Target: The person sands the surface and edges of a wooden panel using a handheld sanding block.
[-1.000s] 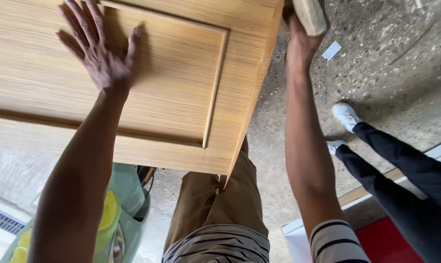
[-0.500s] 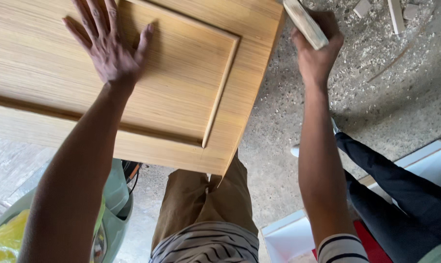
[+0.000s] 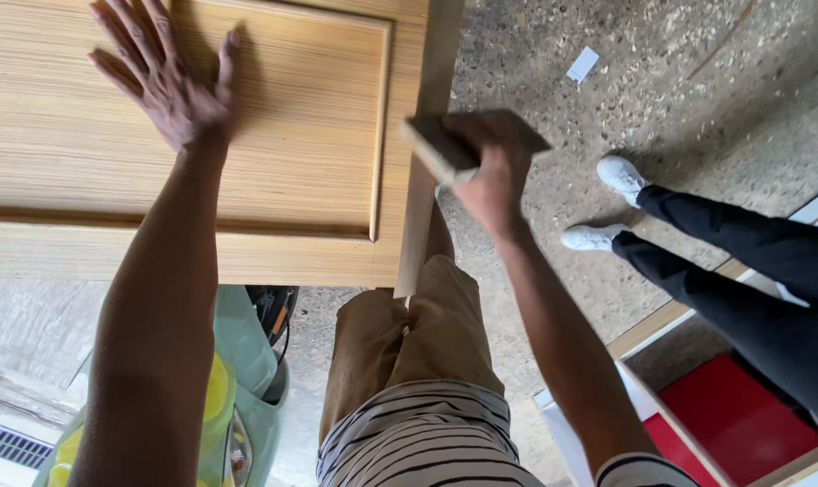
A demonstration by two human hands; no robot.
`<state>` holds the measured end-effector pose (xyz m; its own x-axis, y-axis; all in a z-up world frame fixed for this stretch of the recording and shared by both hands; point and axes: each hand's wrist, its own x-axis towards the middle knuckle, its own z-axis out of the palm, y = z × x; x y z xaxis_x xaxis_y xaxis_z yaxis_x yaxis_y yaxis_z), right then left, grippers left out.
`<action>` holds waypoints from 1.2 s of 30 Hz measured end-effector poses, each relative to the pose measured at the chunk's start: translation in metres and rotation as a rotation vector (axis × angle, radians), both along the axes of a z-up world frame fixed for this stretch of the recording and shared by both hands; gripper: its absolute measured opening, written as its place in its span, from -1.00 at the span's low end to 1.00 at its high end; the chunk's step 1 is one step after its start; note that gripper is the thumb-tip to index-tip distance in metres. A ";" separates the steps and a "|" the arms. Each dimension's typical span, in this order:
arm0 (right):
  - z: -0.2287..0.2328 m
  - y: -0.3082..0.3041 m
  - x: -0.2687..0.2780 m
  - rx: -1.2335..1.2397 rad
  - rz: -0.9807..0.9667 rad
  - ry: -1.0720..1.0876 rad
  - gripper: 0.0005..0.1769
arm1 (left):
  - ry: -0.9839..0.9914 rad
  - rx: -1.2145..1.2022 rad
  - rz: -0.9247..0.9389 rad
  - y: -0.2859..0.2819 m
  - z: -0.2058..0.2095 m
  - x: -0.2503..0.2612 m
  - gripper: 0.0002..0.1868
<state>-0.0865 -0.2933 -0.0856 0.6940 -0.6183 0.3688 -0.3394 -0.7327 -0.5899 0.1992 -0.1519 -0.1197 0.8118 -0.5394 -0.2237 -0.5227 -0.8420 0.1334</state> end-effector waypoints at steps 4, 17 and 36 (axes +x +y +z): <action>0.002 0.065 -0.042 0.124 -0.070 0.109 -0.58 | -0.065 0.036 0.005 0.003 -0.009 0.000 -0.08; -0.021 0.154 -0.104 0.283 -0.157 0.010 -0.44 | -0.183 0.038 0.015 0.013 -0.044 0.009 -0.04; -0.036 -0.071 0.034 -0.128 -0.200 -0.055 -0.67 | -0.135 -0.052 0.030 0.002 -0.018 -0.004 -0.03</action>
